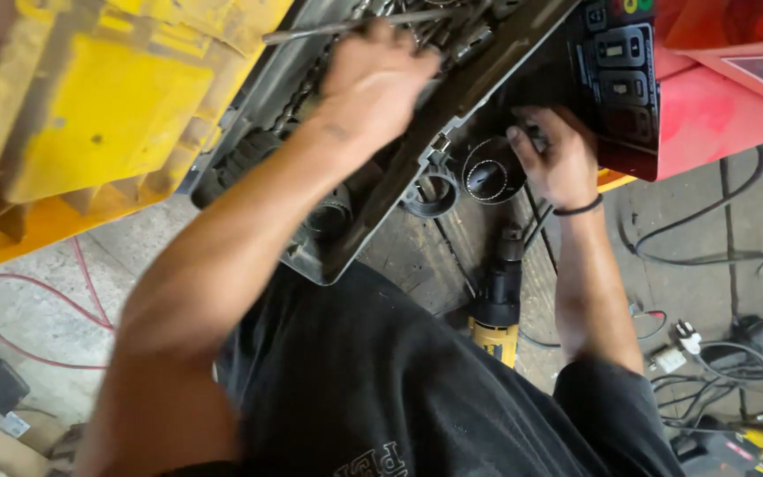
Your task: Repairing a yellow power tool by connecting internal wires and reassembling the casing
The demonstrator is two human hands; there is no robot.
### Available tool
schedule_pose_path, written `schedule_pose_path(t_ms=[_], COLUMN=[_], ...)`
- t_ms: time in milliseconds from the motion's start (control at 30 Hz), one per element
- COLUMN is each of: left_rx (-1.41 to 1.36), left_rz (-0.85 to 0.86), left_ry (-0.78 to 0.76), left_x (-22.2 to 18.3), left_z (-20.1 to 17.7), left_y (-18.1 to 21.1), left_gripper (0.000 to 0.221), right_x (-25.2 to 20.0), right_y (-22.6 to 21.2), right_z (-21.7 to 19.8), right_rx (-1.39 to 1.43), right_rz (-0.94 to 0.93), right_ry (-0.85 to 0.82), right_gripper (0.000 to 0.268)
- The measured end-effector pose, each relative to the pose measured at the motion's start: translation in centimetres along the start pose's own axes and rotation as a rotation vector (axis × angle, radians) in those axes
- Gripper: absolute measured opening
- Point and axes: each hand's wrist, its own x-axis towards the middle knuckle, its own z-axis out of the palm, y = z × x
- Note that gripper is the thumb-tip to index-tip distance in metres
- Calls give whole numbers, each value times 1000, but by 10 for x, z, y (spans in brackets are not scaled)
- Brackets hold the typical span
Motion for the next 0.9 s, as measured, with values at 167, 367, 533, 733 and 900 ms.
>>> schedule_pose_path(t_ms=[167,367,533,733,900], left_rx=[1480,1427,1493,1641,1711], left_rz=[613,147,307,512,176], left_ry=[475,152,307,252,-199], left_x=[-42,-114,-136,-59,17], left_z=[-51,-55,-69,-11,21], left_y=[-69,-87,-70,-53,-61], left_gripper=[49,48,52,46,34], right_x=[16,54,58,60,56], right_y=[35,113,109,99,106], right_z=[33,81,92,90,92], right_rx=[256,208,-94,-81,14], right_rz=[184,154,322,291,300], right_ry=[145,309,390,452,427], right_gripper=[30,25,21,16,13])
